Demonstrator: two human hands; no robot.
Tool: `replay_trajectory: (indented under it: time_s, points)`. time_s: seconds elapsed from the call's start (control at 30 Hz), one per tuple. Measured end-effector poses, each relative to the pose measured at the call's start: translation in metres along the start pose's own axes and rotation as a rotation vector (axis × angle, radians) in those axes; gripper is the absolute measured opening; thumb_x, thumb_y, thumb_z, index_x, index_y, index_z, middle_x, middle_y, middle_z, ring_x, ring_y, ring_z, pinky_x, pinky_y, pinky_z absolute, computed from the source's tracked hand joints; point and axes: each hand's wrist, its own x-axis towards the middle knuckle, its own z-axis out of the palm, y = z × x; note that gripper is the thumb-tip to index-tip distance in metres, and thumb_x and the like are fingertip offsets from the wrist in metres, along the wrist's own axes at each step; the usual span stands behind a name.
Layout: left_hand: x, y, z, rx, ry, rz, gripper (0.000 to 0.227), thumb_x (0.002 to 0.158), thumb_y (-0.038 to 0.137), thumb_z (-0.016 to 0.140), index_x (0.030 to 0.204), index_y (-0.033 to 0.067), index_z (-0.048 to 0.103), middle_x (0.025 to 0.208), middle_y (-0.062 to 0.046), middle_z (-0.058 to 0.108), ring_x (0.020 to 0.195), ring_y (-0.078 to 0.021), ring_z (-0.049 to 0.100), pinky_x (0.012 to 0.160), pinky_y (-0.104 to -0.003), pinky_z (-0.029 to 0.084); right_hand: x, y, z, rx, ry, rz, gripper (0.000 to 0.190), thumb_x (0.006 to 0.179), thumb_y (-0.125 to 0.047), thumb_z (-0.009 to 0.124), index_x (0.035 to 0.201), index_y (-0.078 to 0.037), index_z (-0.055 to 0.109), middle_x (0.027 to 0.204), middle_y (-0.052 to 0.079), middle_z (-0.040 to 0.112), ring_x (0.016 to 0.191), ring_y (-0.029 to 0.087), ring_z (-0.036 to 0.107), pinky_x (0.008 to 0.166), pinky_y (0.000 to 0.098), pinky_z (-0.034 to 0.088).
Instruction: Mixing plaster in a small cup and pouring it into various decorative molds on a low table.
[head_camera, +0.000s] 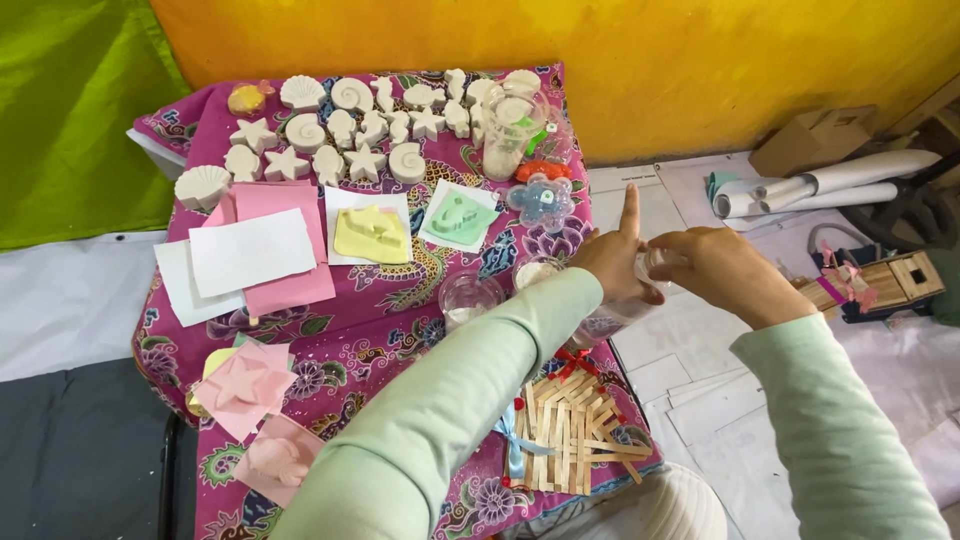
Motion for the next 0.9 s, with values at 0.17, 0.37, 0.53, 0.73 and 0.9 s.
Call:
replay_trajectory:
  time_s: [0.17, 0.37, 0.53, 0.73, 0.9]
  points:
    - [-0.005, -0.003, -0.001, 0.009, -0.027, 0.000, 0.162, 0.058, 0.042, 0.094, 0.158, 0.0057, -0.027, 0.133, -0.006, 0.073, 0.122, -0.0315, 0.067, 0.111, -0.045, 0.045, 0.000, 0.008, 0.000, 0.053, -0.031, -0.129, 0.036, 0.074, -0.012, 0.080, 0.109, -0.023, 0.082, 0.124, -0.012, 0.076, 0.106, 0.015, 0.073, 0.096, 0.0325, 0.057]
    - [-0.005, 0.000, -0.001, 0.007, 0.009, 0.029, 0.162, 0.057, 0.044, 0.095, 0.157, 0.0023, -0.026, 0.130, -0.002, 0.074, 0.121, -0.0238, 0.069, 0.124, -0.053, 0.028, 0.007, 0.009, 0.006, 0.049, -0.060, 0.008, 0.028, 0.079, -0.031, 0.078, 0.103, -0.016, 0.078, 0.098, 0.001, 0.082, 0.080, 0.020, 0.075, 0.076, 0.0324, 0.060]
    - [-0.012, 0.004, -0.013, -0.055, -0.111, 0.008, 0.150, 0.071, 0.033, 0.089, 0.158, 0.0040, -0.029, 0.141, -0.006, 0.067, 0.140, -0.0310, 0.056, 0.131, -0.055, 0.008, 0.021, 0.014, 0.028, -0.323, -0.012, 0.137, 0.046, 0.096, -0.061, 0.058, 0.115, -0.022, 0.074, 0.091, 0.009, 0.079, 0.089, 0.030, 0.078, 0.082, 0.0382, 0.063]
    - [-0.011, 0.010, -0.012, -0.022, -0.030, -0.049, 0.161, 0.057, 0.044, 0.093, 0.159, 0.0038, -0.025, 0.131, -0.004, 0.073, 0.120, -0.0297, 0.068, 0.115, -0.045, 0.041, 0.006, 0.003, 0.007, -0.098, -0.163, 0.072, 0.042, 0.094, -0.035, 0.063, 0.136, -0.029, 0.062, 0.119, 0.001, 0.075, 0.103, 0.024, 0.073, 0.091, 0.0391, 0.058]
    - [-0.012, 0.012, -0.011, -0.009, 0.003, -0.040, 0.157, 0.060, 0.043, 0.094, 0.159, 0.0052, -0.022, 0.133, 0.001, 0.073, 0.127, -0.0219, 0.065, 0.128, -0.049, 0.023, 0.013, 0.013, 0.037, -0.206, -0.025, 0.101, 0.053, 0.102, -0.052, 0.050, 0.105, -0.003, 0.068, 0.089, 0.014, 0.078, 0.082, 0.033, 0.076, 0.075, 0.0411, 0.059]
